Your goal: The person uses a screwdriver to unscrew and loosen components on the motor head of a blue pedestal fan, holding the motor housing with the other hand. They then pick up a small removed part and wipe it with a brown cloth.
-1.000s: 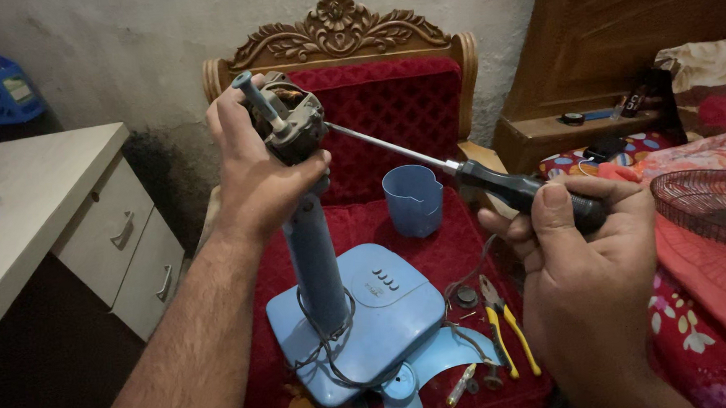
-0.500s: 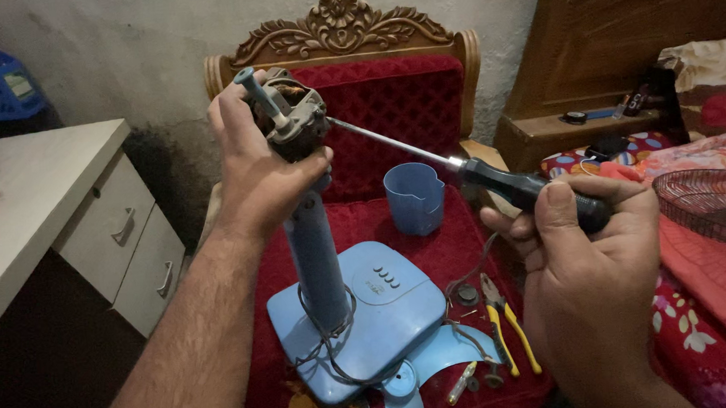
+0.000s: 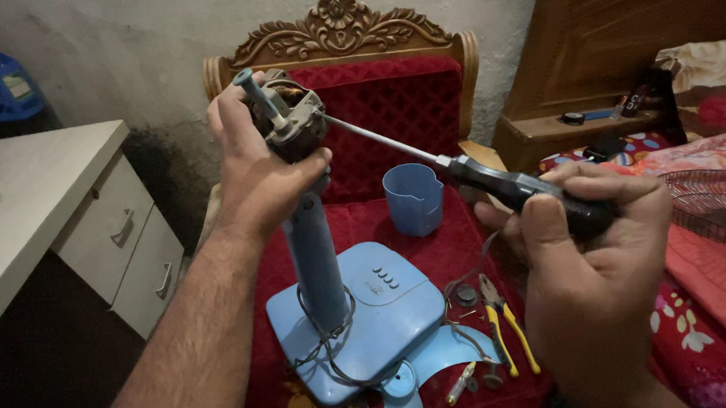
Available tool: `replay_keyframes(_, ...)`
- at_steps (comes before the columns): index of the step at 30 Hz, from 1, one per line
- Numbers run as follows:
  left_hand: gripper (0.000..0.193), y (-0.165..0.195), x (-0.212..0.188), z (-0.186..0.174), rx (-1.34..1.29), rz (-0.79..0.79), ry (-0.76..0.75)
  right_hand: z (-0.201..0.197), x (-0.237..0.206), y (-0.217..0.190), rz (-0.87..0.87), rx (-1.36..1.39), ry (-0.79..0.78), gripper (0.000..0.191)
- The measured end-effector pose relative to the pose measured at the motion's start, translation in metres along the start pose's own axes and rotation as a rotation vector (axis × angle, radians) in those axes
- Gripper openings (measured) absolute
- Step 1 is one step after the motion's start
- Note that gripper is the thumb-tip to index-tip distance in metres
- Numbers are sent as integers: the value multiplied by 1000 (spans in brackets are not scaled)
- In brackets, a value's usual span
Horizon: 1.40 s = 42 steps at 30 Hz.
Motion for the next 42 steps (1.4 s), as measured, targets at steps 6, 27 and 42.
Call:
replay_keyframes(6, 101, 2, -1, -3, 30, 37, 30, -1, 4, 0, 46, -14, 19, 26)
replay_keyframes(27, 100, 2, -2, -3, -19, -23, 8, -3, -5, 12, 30, 65, 35, 25)
replay_keyframes(42, 103, 2, -1, -3, 28, -39, 6, -4, -3, 15, 119, 75, 74, 23)
Point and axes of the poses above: each hand's wrist, its own x-axis towards the middle knuckle, its own z-axis out of the palm, y = z × x, the point moved 8 cm from there along x, towards the middle knuckle, and after that the axes turned 7 degrees about -y, right-handed, at the moved point
